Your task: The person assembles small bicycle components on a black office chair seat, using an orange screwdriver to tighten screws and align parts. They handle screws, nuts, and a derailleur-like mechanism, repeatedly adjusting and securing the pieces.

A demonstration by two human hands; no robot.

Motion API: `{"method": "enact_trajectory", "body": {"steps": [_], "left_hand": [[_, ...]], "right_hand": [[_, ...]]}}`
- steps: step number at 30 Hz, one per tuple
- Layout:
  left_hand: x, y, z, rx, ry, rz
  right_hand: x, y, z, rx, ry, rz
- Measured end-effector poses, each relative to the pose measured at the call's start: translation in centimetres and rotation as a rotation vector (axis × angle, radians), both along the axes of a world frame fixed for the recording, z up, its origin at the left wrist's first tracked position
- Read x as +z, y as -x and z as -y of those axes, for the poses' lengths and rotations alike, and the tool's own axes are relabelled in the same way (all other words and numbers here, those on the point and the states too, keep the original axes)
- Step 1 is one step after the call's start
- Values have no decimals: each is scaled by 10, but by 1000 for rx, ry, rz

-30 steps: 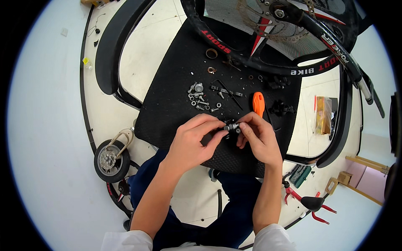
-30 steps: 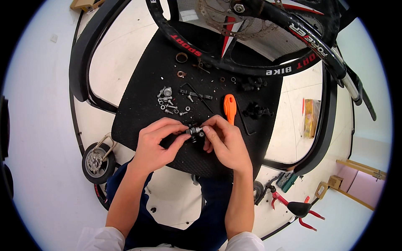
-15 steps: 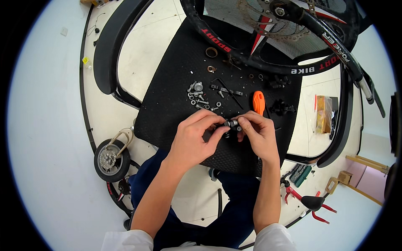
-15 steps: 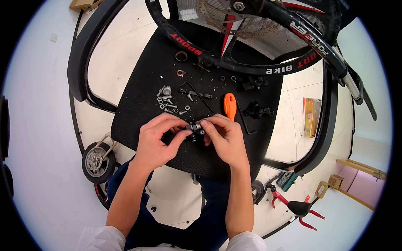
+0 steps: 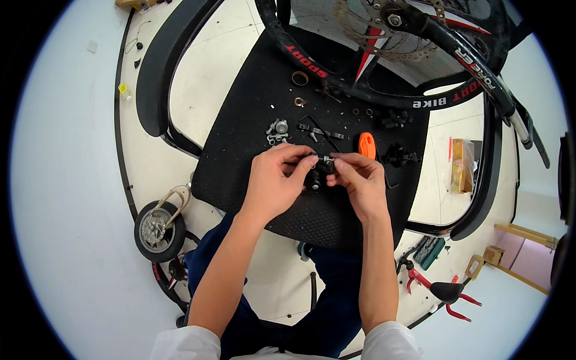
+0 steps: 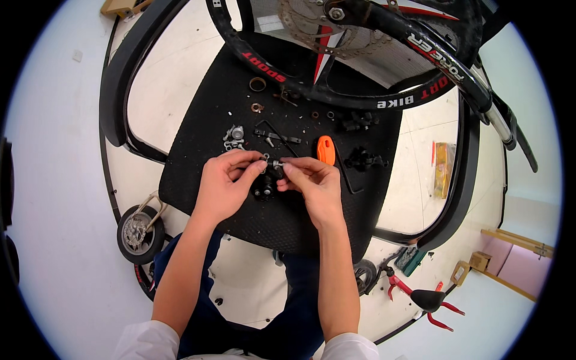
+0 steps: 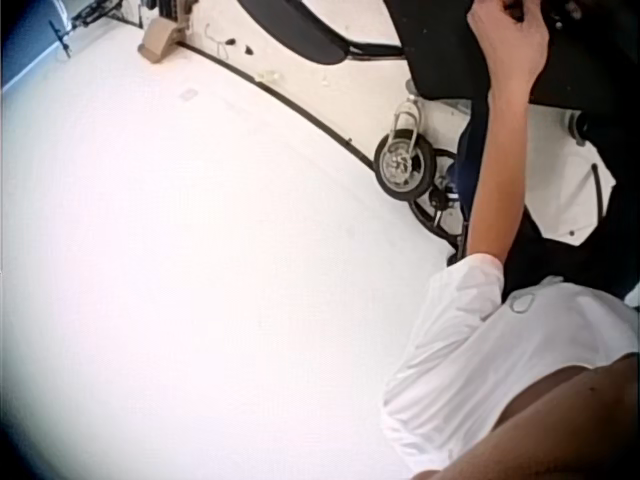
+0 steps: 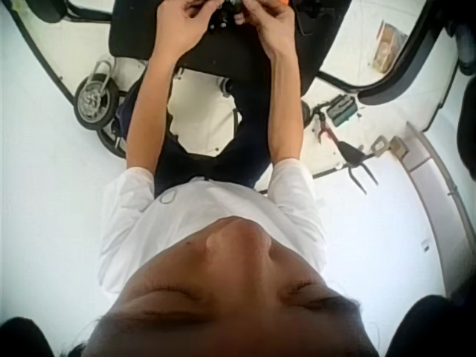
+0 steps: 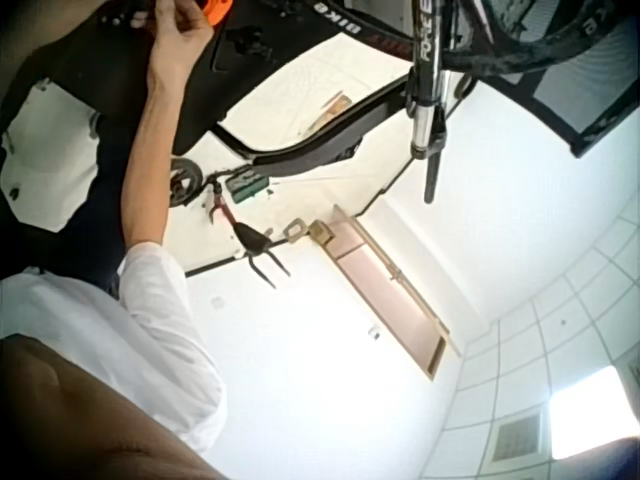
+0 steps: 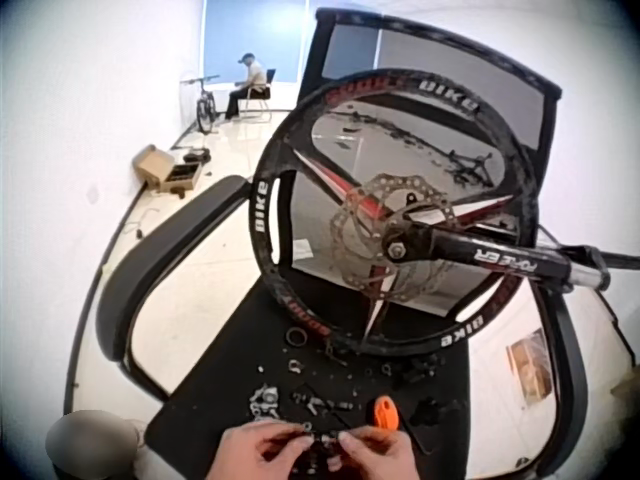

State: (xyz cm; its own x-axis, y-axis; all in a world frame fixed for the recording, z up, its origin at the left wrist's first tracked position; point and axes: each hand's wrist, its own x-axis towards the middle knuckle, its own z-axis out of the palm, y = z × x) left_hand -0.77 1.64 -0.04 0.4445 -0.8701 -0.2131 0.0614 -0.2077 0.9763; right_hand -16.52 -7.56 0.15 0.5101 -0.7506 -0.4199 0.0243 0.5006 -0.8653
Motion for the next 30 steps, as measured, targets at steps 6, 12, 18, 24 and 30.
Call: {"method": "enact_trajectory", "body": {"steps": [6, 12, 18, 24, 30], "left_hand": [[-7, -8, 4, -68, -2, -34], [-12, -7, 8, -41, -118, -103], [-22, -9, 6, -29, -101, -66], [-21, -7, 7, -1, -89, -77], [-16, -3, 9, 52, -162, -168]], "right_hand": [[0, -4, -1, 48, 126, -141], [-9, -2, 1, 128, 206, -162], [-8, -7, -1, 122, 223, -186], [-7, -11, -3, 5, 152, -147], [-11, -6, 2, -27, 38, -100]]}}
